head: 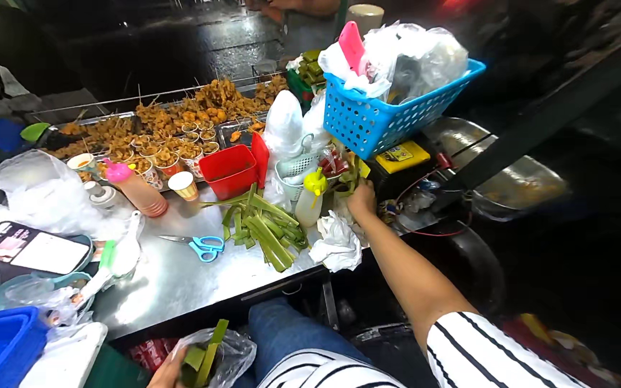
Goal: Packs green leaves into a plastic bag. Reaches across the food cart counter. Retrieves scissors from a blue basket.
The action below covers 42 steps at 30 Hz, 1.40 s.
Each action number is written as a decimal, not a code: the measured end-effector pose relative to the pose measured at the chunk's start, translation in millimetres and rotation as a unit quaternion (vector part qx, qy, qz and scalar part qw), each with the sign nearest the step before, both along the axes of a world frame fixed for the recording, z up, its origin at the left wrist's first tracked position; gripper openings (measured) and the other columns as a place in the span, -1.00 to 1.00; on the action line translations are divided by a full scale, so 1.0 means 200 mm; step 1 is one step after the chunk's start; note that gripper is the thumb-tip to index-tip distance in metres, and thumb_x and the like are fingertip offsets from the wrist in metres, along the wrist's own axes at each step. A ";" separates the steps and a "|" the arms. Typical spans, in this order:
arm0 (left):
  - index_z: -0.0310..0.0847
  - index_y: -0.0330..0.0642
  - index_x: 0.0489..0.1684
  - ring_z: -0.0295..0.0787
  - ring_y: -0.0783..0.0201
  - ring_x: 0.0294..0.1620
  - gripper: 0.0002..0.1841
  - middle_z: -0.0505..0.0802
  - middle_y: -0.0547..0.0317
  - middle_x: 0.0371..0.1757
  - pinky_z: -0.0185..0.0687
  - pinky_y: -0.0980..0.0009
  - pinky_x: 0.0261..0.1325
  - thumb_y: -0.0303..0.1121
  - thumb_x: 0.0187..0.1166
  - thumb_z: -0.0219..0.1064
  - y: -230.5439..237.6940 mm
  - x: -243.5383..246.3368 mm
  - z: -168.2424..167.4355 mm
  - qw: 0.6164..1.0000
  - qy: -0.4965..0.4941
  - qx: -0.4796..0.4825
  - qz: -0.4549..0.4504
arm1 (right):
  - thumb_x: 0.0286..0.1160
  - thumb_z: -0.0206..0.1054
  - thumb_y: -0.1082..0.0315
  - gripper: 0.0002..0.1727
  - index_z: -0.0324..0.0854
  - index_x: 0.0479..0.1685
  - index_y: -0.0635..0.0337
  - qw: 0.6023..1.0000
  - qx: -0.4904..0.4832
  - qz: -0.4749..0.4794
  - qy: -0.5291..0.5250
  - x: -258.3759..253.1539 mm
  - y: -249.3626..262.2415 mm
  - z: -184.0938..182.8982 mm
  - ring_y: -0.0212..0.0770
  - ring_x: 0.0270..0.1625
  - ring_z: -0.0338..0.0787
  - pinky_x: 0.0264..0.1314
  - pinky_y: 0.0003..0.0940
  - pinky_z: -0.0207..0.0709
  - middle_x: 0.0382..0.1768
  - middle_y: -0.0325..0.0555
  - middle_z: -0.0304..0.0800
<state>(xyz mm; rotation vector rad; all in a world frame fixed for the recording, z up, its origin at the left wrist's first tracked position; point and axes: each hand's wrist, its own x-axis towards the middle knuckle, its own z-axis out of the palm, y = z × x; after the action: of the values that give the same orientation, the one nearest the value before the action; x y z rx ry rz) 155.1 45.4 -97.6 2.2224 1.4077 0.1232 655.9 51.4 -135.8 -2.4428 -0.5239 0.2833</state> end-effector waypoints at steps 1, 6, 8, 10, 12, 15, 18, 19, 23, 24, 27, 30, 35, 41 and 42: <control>0.55 -0.50 0.48 0.67 -0.42 0.41 -0.53 0.66 -0.52 0.44 0.49 -0.24 0.49 -0.68 0.58 0.06 0.01 0.00 0.00 1.000 -0.018 -0.009 -0.002 | 0.42 0.40 0.59 -0.29 0.29 0.63 0.50 1.000 0.026 -0.003 -0.017 -0.01 -0.03 0.02 0.41 0.54 0.53 0.54 0.26 0.45 0.59 0.49 0.35; 0.50 -0.29 0.58 0.90 0.25 -0.27 -0.46 0.62 -0.24 0.53 0.86 0.31 -0.26 -0.68 0.55 0.22 0.04 0.04 -0.01 0.976 -0.163 -0.125 0.079 | 0.47 0.35 0.58 -0.44 0.38 0.48 0.63 0.970 0.198 0.012 -0.144 -0.13 -0.24 0.16 0.42 0.50 0.55 0.57 0.21 0.41 0.49 0.59 0.43; 0.52 -0.29 0.54 0.87 0.36 -0.39 -0.45 0.67 -0.10 0.48 0.86 0.41 -0.38 -0.74 0.50 0.22 0.03 0.08 0.00 0.942 -0.262 -0.171 0.122 | 0.51 0.29 0.50 -0.45 0.37 0.44 0.67 0.921 0.334 0.045 -0.195 -0.24 -0.29 0.21 0.17 0.42 0.66 0.54 -0.02 0.49 0.37 0.51 0.57; 0.52 -0.33 0.52 0.89 0.34 -0.38 -0.42 0.74 -0.04 0.42 0.87 0.40 -0.39 -0.78 0.42 0.25 0.03 0.13 0.02 0.908 -0.339 -0.201 0.141 | 0.60 0.29 0.39 -0.52 0.40 0.35 0.62 0.857 0.481 0.080 -0.166 -0.42 -0.29 0.29 -0.38 0.26 0.72 0.42 -0.42 0.57 0.14 0.05 0.72; 0.46 -0.35 0.58 0.91 0.29 -0.31 -0.33 0.76 -0.04 0.40 0.88 0.39 -0.36 -0.82 0.33 0.30 0.04 0.19 0.05 0.886 -0.378 -0.234 0.135 | 0.64 0.31 0.34 -0.64 0.43 0.31 0.28 0.815 0.567 0.112 -0.035 -0.66 -0.26 0.41 -0.64 0.16 0.73 0.35 -0.54 0.64 0.02 -0.45 0.76; 0.33 -0.34 0.68 0.91 0.27 -0.30 -0.21 0.80 -0.04 0.31 0.89 0.39 -0.32 -0.81 0.27 0.38 0.03 0.26 0.11 0.869 -0.396 -0.279 0.100 | 0.75 0.19 0.23 -0.67 0.49 0.40 0.03 0.775 0.583 0.212 0.121 -0.98 -0.15 0.45 -0.56 0.17 0.73 0.35 -0.38 0.64 0.08 -0.51 0.75; 0.30 -0.34 0.68 0.89 0.29 -0.37 -0.18 0.87 0.04 0.13 0.88 0.42 -0.36 -0.81 0.22 0.40 0.01 0.26 0.16 0.849 -0.434 -0.287 0.085 | 0.65 0.23 0.38 -0.77 0.56 0.16 0.25 0.701 0.594 0.332 0.212 -1.35 -0.03 0.33 -0.52 -0.03 0.79 0.13 -0.43 0.74 -0.11 -0.34 0.79; 0.35 -0.33 0.61 0.88 0.32 -0.41 -0.21 0.90 0.09 0.04 0.86 0.43 -0.40 -0.81 0.19 0.40 0.01 0.22 0.16 0.845 -0.453 -0.272 0.088 | 0.59 0.22 0.45 -0.72 0.52 0.17 0.42 0.683 0.565 0.404 0.227 -1.44 -0.03 0.26 -0.52 0.04 0.77 0.19 -0.49 0.70 -0.05 -0.24 0.78; 0.36 -0.37 0.65 0.79 0.40 -0.53 -0.12 0.78 0.07 0.38 0.75 0.49 -0.56 -0.86 0.06 0.37 -0.03 0.01 0.16 0.854 -0.477 -0.172 0.117 | 0.44 0.28 0.61 -0.57 0.56 0.31 0.58 0.687 0.216 0.648 0.248 -1.57 -0.05 0.10 -0.10 0.34 0.71 0.49 -0.27 0.54 0.27 0.30 0.69; 0.37 -0.35 0.65 0.77 0.42 -0.55 -0.13 0.72 0.06 0.47 0.75 0.49 -0.56 -0.86 0.08 0.36 -0.06 -0.02 0.15 0.865 -0.461 -0.158 0.122 | 0.49 0.30 0.57 -0.62 0.58 0.29 0.52 0.676 0.126 0.688 0.232 -1.60 -0.03 0.05 -0.05 0.30 0.73 0.46 -0.18 0.56 0.21 0.28 0.73; 0.45 -0.32 0.61 0.78 0.45 -0.52 -0.22 0.66 0.02 0.55 0.78 0.48 -0.52 -0.81 0.19 0.41 -0.16 0.00 0.05 0.884 -0.436 -0.143 0.094 | 0.70 0.23 0.35 -0.60 0.61 0.34 0.47 0.633 -0.163 0.747 0.123 -1.66 0.04 -0.04 0.33 0.46 0.64 0.51 0.37 0.38 0.32 0.42 0.70; 0.46 -0.34 0.61 0.80 0.43 -0.47 -0.25 0.64 -0.06 0.55 0.79 0.47 -0.45 -0.80 0.24 0.40 -0.21 0.07 -0.04 0.884 -0.426 -0.164 0.099 | 0.68 0.29 0.29 -0.48 0.50 0.47 0.52 0.647 -0.277 0.702 0.111 -1.70 0.07 -0.07 0.40 0.59 0.49 0.64 0.36 0.23 0.47 0.48 0.56; 0.43 -0.36 0.60 0.89 0.27 -0.39 -0.20 0.69 -0.03 0.53 0.87 0.36 -0.38 -0.90 0.16 0.40 -0.14 -0.01 -0.16 0.805 -0.501 -0.202 0.247 | 0.64 0.31 0.36 -0.58 0.60 0.23 0.62 0.558 -0.346 0.754 0.020 -1.74 0.19 -0.09 0.51 0.46 0.58 0.42 0.56 0.34 0.34 0.57 0.62; 0.40 -0.35 0.63 0.91 0.29 -0.32 -0.20 0.71 0.00 0.50 0.87 0.38 -0.37 -0.89 0.18 0.32 -0.11 -0.15 -0.13 0.769 -0.547 -0.207 0.256 | 0.63 0.34 0.40 -0.72 0.74 0.15 0.41 0.500 -0.179 0.847 0.027 -1.66 0.23 0.39 0.31 0.16 0.78 0.26 0.35 0.54 0.04 0.34 0.80; 0.41 -0.35 0.63 0.92 0.27 -0.31 -0.22 0.70 0.00 0.51 0.88 0.37 -0.37 -0.89 0.21 0.30 -0.11 -0.16 -0.12 0.765 -0.554 -0.205 0.258 | 0.65 0.32 0.38 -0.74 0.82 0.10 0.33 0.544 -0.096 0.833 0.037 -1.63 0.27 0.42 0.18 0.10 0.85 0.26 0.24 0.60 -0.01 0.23 0.88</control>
<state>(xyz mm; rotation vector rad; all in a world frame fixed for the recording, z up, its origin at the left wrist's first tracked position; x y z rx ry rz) 122.3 22.5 -121.3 0.9470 1.0898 1.0192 329.8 105.3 -52.0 -1.1424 -2.6933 1.1607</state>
